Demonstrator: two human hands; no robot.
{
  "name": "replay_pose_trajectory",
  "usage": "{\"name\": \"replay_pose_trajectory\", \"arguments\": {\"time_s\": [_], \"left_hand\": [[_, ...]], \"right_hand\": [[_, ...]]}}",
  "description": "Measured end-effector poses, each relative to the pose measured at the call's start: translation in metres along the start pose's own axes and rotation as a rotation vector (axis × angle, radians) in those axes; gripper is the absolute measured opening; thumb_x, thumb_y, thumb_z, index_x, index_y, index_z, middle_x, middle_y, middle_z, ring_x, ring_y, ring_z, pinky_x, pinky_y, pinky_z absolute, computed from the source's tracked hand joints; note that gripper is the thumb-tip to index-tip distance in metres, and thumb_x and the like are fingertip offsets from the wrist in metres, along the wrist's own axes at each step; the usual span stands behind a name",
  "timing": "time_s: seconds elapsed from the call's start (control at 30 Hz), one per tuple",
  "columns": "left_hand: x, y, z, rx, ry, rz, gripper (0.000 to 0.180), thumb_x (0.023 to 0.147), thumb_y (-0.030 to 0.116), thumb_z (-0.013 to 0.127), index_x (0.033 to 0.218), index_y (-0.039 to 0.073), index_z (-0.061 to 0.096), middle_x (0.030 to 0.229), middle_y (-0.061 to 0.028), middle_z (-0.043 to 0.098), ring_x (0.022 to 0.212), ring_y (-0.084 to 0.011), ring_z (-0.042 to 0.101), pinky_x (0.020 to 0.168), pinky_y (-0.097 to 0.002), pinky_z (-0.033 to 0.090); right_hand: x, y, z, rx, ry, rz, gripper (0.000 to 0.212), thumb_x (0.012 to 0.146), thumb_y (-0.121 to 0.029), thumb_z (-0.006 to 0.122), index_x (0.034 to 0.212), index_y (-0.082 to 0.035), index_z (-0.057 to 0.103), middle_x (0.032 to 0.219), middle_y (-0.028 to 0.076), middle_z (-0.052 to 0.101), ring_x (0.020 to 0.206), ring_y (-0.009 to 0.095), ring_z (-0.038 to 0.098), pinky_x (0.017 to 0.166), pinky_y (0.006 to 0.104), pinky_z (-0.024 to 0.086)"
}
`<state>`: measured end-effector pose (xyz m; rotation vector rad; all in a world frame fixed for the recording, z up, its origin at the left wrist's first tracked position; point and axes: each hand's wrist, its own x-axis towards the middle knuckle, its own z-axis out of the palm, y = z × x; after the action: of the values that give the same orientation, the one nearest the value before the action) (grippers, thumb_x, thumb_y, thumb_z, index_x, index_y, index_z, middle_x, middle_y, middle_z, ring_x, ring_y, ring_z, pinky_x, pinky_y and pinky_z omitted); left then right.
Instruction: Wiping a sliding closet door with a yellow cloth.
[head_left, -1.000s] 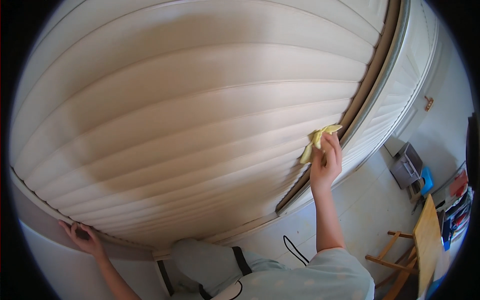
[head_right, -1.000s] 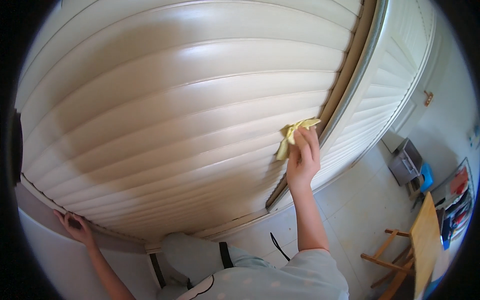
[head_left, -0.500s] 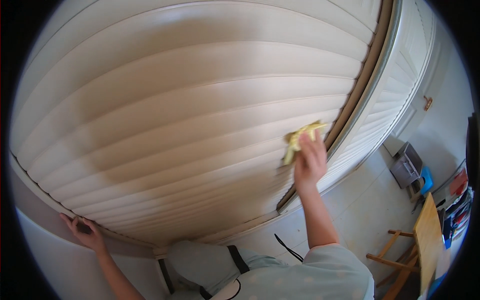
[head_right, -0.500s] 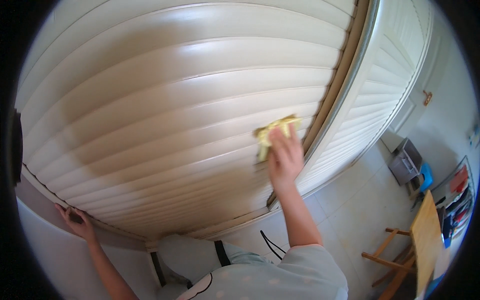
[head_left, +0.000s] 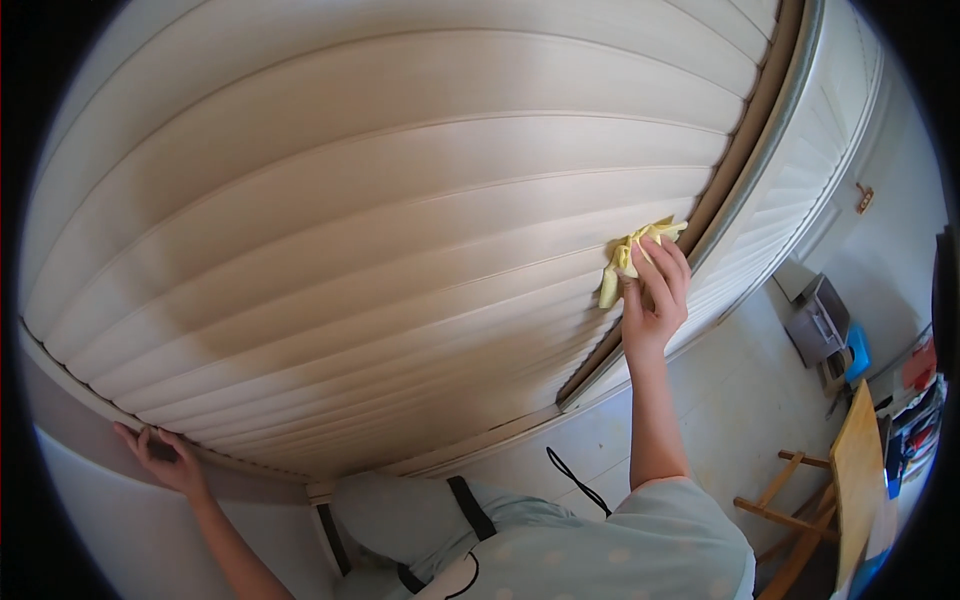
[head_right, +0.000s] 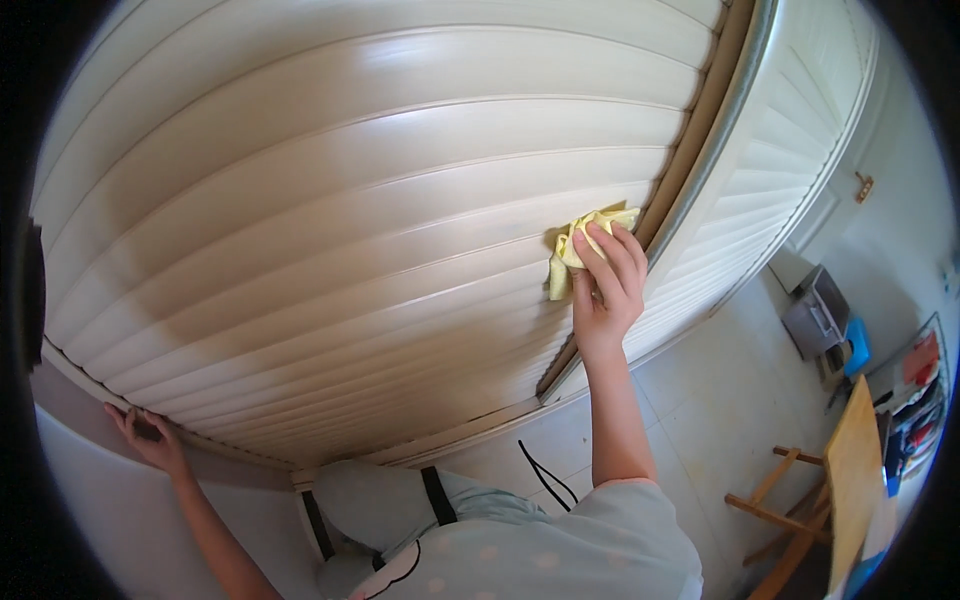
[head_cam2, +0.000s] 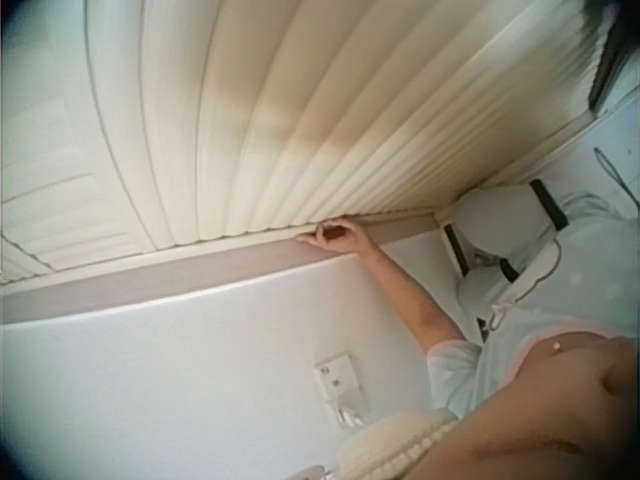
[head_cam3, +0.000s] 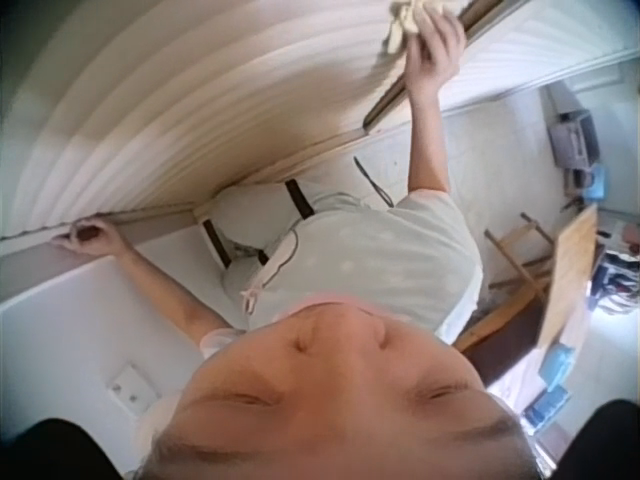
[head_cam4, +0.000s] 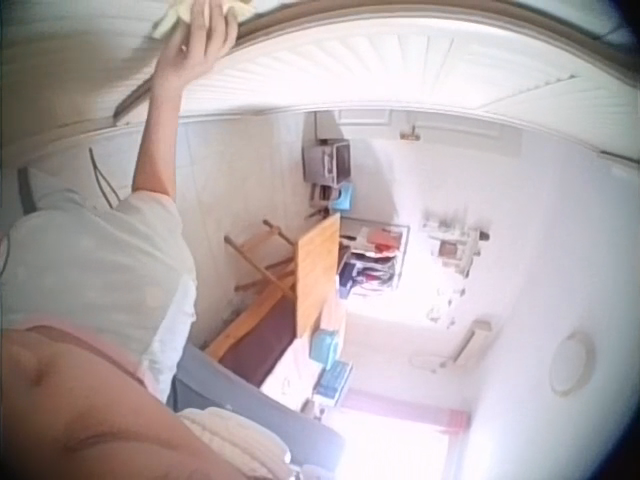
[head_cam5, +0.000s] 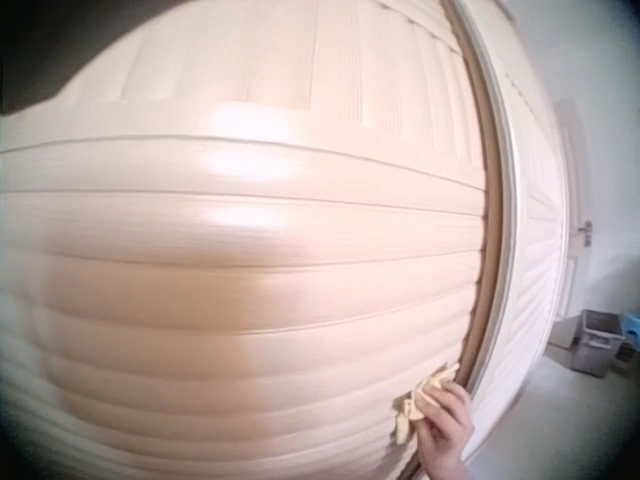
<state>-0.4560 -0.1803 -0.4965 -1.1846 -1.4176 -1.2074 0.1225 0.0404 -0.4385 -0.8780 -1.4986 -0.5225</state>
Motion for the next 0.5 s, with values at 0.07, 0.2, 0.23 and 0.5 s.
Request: {"name": "replay_pose_trajectory", "arguments": {"time_s": [0.07, 0.2, 0.23, 0.5], "left_hand": [[0.0, 0.003, -0.001, 0.057, -0.025, -0.013, 0.026, 0.093, 0.002, 0.053, 0.118, 0.003, 0.045, 0.153, -0.0235, 0.028, 0.14, -0.0376, 0.031, 0.111, -0.043, 0.03], [-0.005, -0.001, 0.0, -0.038, -0.03, -0.071, 0.027, 0.094, 0.002, 0.053, 0.119, 0.004, 0.044, 0.154, -0.0234, 0.025, 0.14, -0.0374, 0.031, 0.111, -0.0425, 0.03], [-0.004, 0.0, 0.001, -0.044, -0.028, -0.059, 0.026, 0.094, 0.002, 0.053, 0.119, 0.004, 0.044, 0.154, -0.0237, 0.024, 0.14, -0.0373, 0.031, 0.111, -0.0424, 0.03], [0.001, 0.005, -0.001, 0.049, -0.1, -0.025, 0.026, 0.094, 0.002, 0.053, 0.119, 0.005, 0.045, 0.153, -0.0254, 0.025, 0.14, -0.0383, 0.03, 0.111, -0.0449, 0.03]], "right_hand": [[-0.001, -0.009, -0.001, -0.048, -0.016, 0.001, 0.044, 0.068, 0.011, 0.064, 0.105, -0.011, 0.073, 0.115, 0.006, 0.066, 0.116, 0.032, 0.055, 0.095, 0.0392, 0.046], [-0.016, -0.066, 0.039, 0.095, 0.078, -0.287, 0.026, 0.069, 0.001, 0.073, 0.093, -0.01, 0.074, 0.104, 0.003, 0.07, 0.11, 0.029, 0.059, 0.087, 0.0382, 0.05], [-0.015, -0.085, 0.046, 0.174, 0.047, -0.33, 0.02, 0.067, -0.006, 0.077, 0.086, -0.01, 0.072, 0.106, 0.003, 0.069, 0.111, 0.027, 0.058, 0.085, 0.0375, 0.05], [-0.014, -0.14, 0.069, 0.38, 0.0, -0.372, 0.021, 0.073, -0.01, 0.071, 0.094, -0.01, 0.074, 0.109, 0.001, 0.067, 0.11, 0.025, 0.056, 0.088, 0.036, 0.049]]}}
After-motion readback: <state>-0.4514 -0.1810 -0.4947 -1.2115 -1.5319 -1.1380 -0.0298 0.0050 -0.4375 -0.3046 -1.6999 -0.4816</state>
